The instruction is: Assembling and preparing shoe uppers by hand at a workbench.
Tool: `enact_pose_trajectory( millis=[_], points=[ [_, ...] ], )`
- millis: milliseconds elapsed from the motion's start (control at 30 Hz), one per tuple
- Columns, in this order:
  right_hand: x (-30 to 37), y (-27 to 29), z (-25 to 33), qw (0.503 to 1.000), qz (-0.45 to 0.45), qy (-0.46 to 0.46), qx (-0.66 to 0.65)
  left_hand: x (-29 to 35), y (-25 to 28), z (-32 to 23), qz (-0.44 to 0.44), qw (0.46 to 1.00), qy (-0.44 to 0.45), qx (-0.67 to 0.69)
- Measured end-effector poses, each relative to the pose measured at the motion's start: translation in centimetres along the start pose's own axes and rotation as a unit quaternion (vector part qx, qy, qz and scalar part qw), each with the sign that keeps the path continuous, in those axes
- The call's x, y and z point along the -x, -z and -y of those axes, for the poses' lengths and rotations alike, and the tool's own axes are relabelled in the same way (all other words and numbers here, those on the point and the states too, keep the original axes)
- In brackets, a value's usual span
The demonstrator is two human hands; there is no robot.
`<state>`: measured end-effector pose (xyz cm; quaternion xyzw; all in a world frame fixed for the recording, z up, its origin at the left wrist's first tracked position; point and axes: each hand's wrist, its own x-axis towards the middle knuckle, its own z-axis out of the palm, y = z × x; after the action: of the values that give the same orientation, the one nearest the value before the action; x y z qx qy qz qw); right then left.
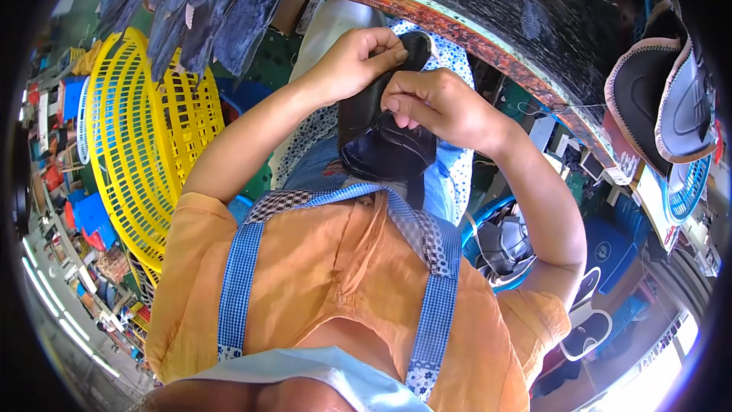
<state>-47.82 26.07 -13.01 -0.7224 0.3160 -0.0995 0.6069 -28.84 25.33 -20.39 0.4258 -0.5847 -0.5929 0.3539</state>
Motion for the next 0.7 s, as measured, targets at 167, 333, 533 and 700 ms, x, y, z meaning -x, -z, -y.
enact_pose_trajectory(
  millis=[167,333,533,700],
  points=[
    [-1.1,-0.2,0.9,0.999,0.031,0.019,0.006,1.3,1.6,-1.0,-0.001,0.999,0.041,-0.02],
    [-0.3,-0.5,2.9,0.998,0.015,0.067,0.018,4.5,5.8,-0.5,-0.049,0.992,0.102,-0.048],
    [-2.5,0.4,4.2,0.991,0.053,0.121,0.01,23.4,17.4,-11.7,-0.15,0.966,0.21,0.033],
    [-5.1,0.7,4.3,0.984,0.065,0.159,0.035,36.1,23.1,-19.1,-0.421,0.893,0.144,-0.077]
  ],
)
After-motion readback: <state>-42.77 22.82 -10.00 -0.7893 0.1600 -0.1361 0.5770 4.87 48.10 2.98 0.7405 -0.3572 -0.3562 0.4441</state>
